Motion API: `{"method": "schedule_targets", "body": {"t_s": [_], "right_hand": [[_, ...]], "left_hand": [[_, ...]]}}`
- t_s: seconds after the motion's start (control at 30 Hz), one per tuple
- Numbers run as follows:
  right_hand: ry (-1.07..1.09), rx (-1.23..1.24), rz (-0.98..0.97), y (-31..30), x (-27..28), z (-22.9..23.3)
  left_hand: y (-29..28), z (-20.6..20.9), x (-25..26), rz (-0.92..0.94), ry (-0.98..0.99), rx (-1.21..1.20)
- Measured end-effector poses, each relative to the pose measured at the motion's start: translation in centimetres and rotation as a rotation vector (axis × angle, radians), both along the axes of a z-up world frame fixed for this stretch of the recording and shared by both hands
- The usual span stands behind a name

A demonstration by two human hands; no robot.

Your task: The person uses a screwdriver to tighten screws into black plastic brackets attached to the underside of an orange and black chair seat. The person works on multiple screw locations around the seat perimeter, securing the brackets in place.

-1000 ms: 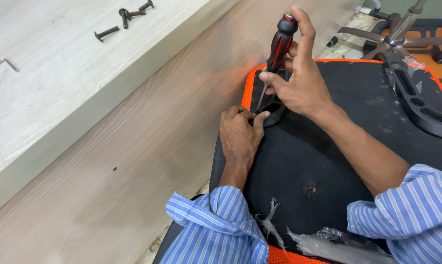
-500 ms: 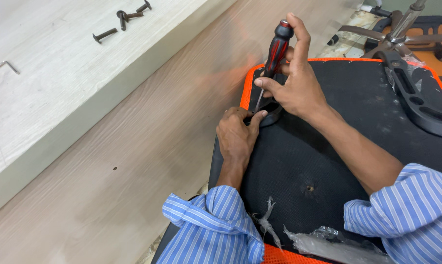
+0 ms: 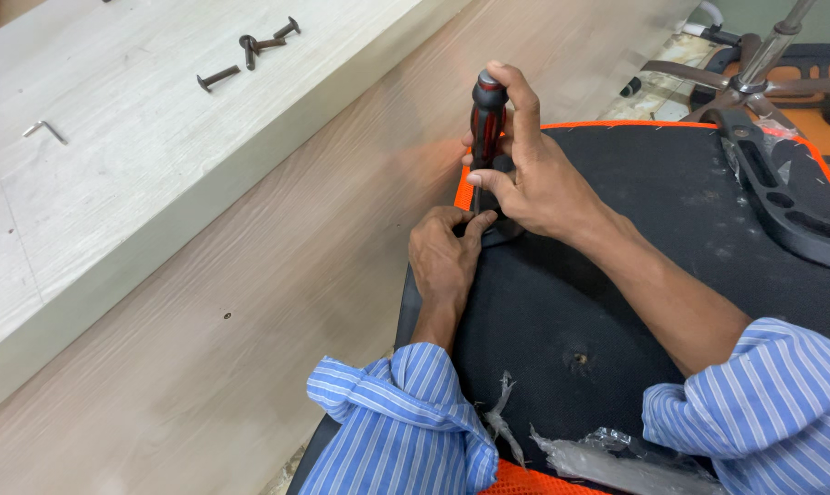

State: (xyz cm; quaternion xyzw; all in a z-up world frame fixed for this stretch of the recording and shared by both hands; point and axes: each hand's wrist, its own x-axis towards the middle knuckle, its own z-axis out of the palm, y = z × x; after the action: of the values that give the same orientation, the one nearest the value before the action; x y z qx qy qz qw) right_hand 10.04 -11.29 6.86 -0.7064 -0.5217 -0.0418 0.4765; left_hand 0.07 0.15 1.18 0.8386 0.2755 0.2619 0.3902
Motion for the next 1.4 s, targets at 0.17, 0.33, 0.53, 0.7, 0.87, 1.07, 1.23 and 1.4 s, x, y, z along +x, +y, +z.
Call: {"method": "schedule_targets", "body": {"t_s": [0.17,0.33,0.53,0.7,0.87,1.07,1.23,1.4], "right_hand": [[-0.031,0.014,-0.147,0.0,0.5,-0.4],[-0.073,0.058,-0.182,0.2,0.6,-0.9],[0.057,0.026,-0.139,0.5,0.3,-0.5],[0.066,0.007,-0.095,0.6,-0.1,-0.1],[-0.005,-0.002,-0.152,0.6,0.0,-0.4],[-0.043,-0.003,-0.224,0.9,0.4,-1.2],[-0.157,0.028,-0.197,1.4,0.2,-1.3],[-0.088,-0.018,-0.218,1.7,-0.1,-1.0]], "left_hand": [[-0.1,-0.2,0.0,-0.015,-0.072,0.042],[-0.1,-0.1,0.0,-0.021,-0.049,0.045],[0.1,-0.6,-0.3,-0.034,-0.094,0.052],[0.3,-1.1,-0.1,-0.066,-0.101,0.106],[0.0,-1.2,0.0,-0.077,-0.031,0.156],[0.2,-1.2,-0.5,-0.05,-0.086,0.052],[0.5,-1.8,-0.7,-0.038,-0.161,-0.01],[0.8,-2.1,-0.1,-0.041,-0.177,-0.034]]}}
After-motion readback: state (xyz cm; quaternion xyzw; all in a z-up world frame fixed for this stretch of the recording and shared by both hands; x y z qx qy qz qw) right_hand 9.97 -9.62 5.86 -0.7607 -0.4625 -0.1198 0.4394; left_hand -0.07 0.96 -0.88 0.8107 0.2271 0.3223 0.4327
